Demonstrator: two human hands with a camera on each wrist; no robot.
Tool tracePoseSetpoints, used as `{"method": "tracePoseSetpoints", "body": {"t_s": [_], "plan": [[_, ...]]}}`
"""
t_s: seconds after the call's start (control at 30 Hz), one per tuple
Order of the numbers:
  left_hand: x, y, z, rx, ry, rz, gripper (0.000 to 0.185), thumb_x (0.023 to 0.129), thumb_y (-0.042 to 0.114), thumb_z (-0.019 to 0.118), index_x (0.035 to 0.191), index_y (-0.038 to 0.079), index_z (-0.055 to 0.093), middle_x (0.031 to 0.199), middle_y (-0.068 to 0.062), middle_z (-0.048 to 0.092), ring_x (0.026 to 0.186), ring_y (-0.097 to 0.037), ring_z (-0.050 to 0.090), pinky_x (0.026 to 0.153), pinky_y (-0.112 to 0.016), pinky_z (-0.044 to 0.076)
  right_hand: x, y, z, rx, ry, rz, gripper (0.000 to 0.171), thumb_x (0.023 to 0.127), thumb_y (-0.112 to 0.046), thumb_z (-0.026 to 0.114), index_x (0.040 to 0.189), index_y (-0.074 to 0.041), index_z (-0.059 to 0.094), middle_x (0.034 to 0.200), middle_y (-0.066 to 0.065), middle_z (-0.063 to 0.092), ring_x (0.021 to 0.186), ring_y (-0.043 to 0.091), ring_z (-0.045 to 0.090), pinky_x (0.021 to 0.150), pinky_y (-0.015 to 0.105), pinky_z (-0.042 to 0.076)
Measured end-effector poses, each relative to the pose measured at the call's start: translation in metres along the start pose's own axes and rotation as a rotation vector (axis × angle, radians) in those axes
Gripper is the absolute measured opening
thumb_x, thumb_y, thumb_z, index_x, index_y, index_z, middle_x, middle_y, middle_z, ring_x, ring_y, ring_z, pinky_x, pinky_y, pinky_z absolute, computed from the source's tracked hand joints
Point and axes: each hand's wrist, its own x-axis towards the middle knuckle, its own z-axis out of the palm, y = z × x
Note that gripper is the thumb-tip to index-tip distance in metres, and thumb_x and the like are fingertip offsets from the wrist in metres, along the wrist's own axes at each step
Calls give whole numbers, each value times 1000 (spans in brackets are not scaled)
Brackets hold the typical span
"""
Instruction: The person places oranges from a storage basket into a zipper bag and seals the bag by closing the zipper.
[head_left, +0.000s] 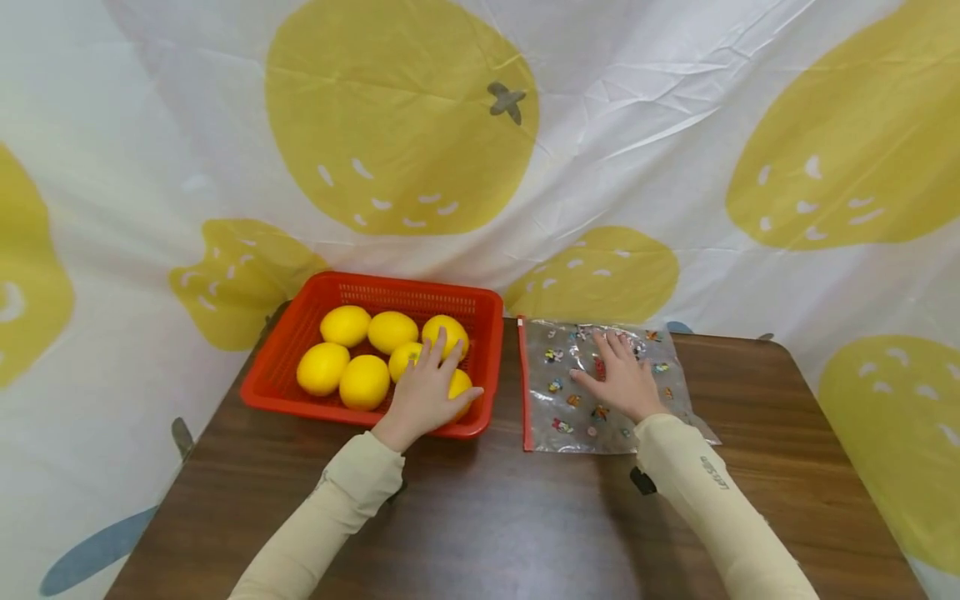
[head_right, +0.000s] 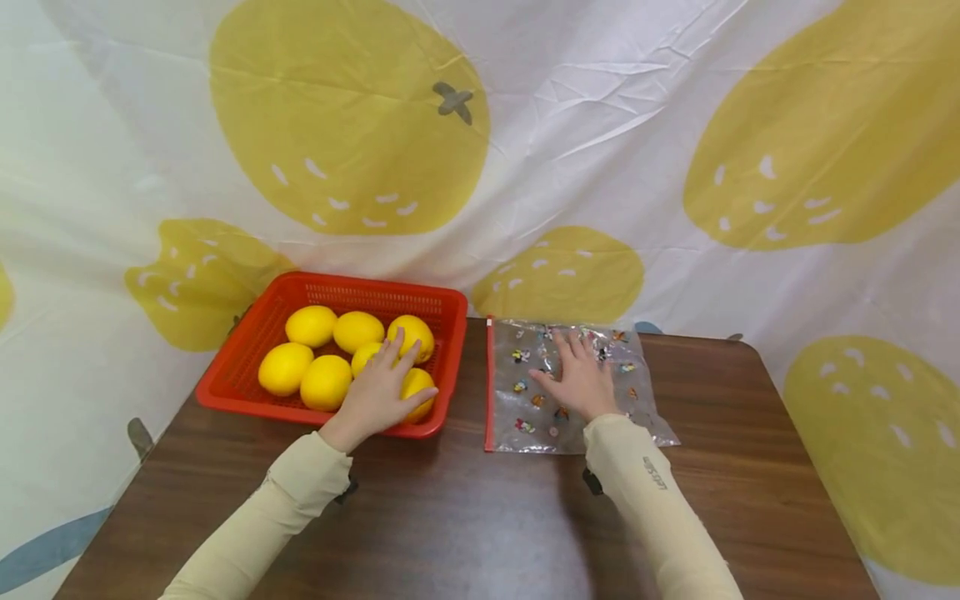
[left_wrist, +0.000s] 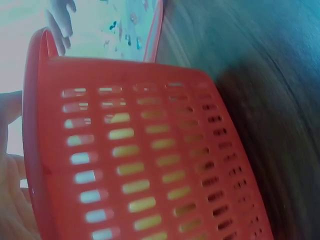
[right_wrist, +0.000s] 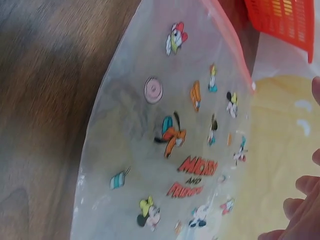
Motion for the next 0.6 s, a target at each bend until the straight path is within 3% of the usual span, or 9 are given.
{"method": "tracePoseSetpoints", "body": {"t_s": [0.13,0.2,0.4,0.6], "plan": [[2,5,5,-27,5,-14,72,83,53,55,139,11,38,143,-17,33,113,-34,51,82,-43,49,4,-8,8,15,-7,-41,79,85,-51,52,146,-12,19,148,19,17,132,40,23,94,62,30],[4,8,9,-18,13,-11,72,83,52,55,138,10,39,139,-15,39,110,-32,53,82,-42,49,6,-12,12,23,-5,-65,77,86,-48,53,145,-9,21,147,21,19,129,41,27,91,59,35],[9,17,15,-23,37,10,61,83,44,59,131,7,48,122,-12,53,103,-29,52,84,-40,48,12,-23,22,34,-13,-64,72,86,-43,54,143,-9,26,142,20,33,126,39,34,91,58,36],[11,22,19,-94,5,11,47,85,34,60,122,5,56,112,-13,58,98,-26,56,88,-37,46,17,-33,29,62,-40,-70,69,86,-36,57,141,-6,30,134,21,43,121,38,41,95,52,36]]}}
